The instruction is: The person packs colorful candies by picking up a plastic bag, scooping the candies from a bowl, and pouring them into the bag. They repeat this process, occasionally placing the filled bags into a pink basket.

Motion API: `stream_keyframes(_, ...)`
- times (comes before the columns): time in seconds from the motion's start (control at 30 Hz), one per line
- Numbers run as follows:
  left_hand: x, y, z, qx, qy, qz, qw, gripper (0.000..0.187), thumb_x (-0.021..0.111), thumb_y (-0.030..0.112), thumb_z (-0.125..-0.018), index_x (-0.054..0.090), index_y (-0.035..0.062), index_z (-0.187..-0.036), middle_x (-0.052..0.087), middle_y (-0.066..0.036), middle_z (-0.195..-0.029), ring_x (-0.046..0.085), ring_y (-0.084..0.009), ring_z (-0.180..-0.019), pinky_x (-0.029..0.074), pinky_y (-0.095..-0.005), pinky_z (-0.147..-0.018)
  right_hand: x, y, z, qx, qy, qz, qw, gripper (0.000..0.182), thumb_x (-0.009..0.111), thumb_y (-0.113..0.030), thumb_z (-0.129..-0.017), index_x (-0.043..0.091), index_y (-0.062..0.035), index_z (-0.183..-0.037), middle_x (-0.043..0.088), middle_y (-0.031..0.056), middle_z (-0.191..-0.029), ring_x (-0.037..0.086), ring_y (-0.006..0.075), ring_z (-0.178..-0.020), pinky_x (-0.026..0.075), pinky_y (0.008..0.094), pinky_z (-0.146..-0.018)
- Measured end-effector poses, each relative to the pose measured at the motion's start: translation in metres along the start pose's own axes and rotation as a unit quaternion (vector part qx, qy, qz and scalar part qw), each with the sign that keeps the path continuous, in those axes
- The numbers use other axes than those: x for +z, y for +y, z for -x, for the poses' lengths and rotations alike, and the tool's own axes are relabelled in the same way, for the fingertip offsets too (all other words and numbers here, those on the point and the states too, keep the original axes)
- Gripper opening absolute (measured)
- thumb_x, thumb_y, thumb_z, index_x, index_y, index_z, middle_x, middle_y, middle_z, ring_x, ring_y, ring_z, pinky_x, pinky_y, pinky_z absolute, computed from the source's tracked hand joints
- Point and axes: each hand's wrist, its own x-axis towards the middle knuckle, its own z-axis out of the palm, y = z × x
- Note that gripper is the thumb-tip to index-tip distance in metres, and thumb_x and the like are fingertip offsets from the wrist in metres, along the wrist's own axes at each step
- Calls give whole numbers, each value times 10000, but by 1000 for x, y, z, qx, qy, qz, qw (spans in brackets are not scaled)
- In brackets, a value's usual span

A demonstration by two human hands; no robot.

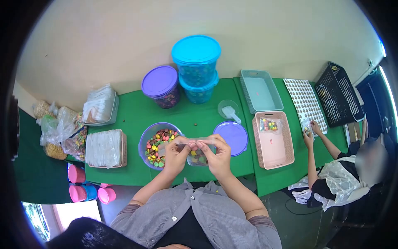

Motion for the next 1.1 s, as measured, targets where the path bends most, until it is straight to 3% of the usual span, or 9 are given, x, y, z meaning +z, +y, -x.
stream_keyframes(0.27, 38, -2, -9, -93, -63, -33, 993, 237, 583, 167, -970, 665, -34, -1064, 702, -78, -963, 641, -111, -860, 512, -242, -776, -64, -20, 11, 16, 27, 43, 999, 122, 683, -108, -880, 717, 5, -911, 607, 53, -856, 558, 129, -815, 436, 264, -728)
stream_keyframes(0.4, 46, -16, -22, -83, -200, -52, 975, 398, 454, 286, -1025, 623, -41, -1176, 685, -107, -1072, 626, -150, -1002, 480, -317, -916, -102, -11, 9, -38, -1, 119, 992, 163, 647, -141, -911, 712, 5, -943, 606, 57, -861, 562, 125, -802, 445, 258, -720)
stream_keyframes(0.5, 42, -42, -28, -127, -232, -10, 964, 516, 365, 377, -1041, 550, -44, -1277, 641, -136, -1179, 595, -200, -1101, 417, -370, -1017, -149, 19, 3, 12, 146, 75, 986, 203, 584, -161, -953, 701, 4, -944, 615, 46, -852, 576, 124, -758, 457, 254, -706)
stream_keyframes(0.67, -25, -35, -35, -50, -23, -74, 996, 528, 376, 396, -1033, 541, -38, -1284, 636, -165, -1168, 623, -267, -1060, 449, -389, -989, -340, 112, -30, 27, 466, -37, 883, 226, 574, -212, -964, 637, -7, -1035, 628, 61, -840, 583, 123, -689, 502, 279, -612)
stream_keyframes(0.8, -80, -23, -22, -37, 123, -99, 987, 440, 398, 314, -1031, 566, -28, -1250, 649, -152, -1121, 639, -230, -1003, 474, -376, -953, -409, 198, -24, 157, 580, 10, 799, 232, 519, -95, -933, 586, 61, -1091, 644, 113, -955, 638, 211, -733, 533, 325, -604)
stream_keyframes(0.93, -165, -21, -2, 58, 259, -201, 943, 311, 475, 195, -997, 598, -11, -1195, 649, -155, -1085, 641, -244, -984, 483, -354, -914, -470, 301, 0, 218, 488, 87, 841, 429, 571, -105, -842, 528, 124, -1202, 636, 200, -1085, 662, 296, -885, 541, 383, -762)
stream_keyframes(0.97, -185, -16, 6, 59, 277, -205, 937, 311, 475, 195, -997, 598, -11, -1195, 649, -155, -1085, 641, -244, -984, 483, -354, -914, -441, 281, -1, 259, 505, 202, 798, 543, 620, -179, -813, 493, 116, -1251, 584, 256, -1168, 615, 339, -1007, 509, 413, -844)
stream_keyframes(1.03, -225, -4, 30, 38, 383, -525, 759, 297, 584, 138, -913, 603, 3, -1177, 604, -198, -1161, 598, -313, -1072, 461, -375, -945, -394, 247, -10, 319, 561, 389, 657, 900, 724, -366, -721, 331, 54, -1413, 339, 372, -1399, 361, 485, -1304, 387, 510, -1020)
stream_keyframes(1.1, -285, -23, 65, -10, 402, -597, 694, 344, 636, 129, -858, 604, 14, -1180, 575, -209, -1200, 559, -338, -1122, 440, -394, -971, -335, 206, -21, 251, 551, 424, 674, 926, 694, -328, -768, 199, -70, -1508, 293, 341, -1400, 343, 530, -1223, 330, 572, -1002)
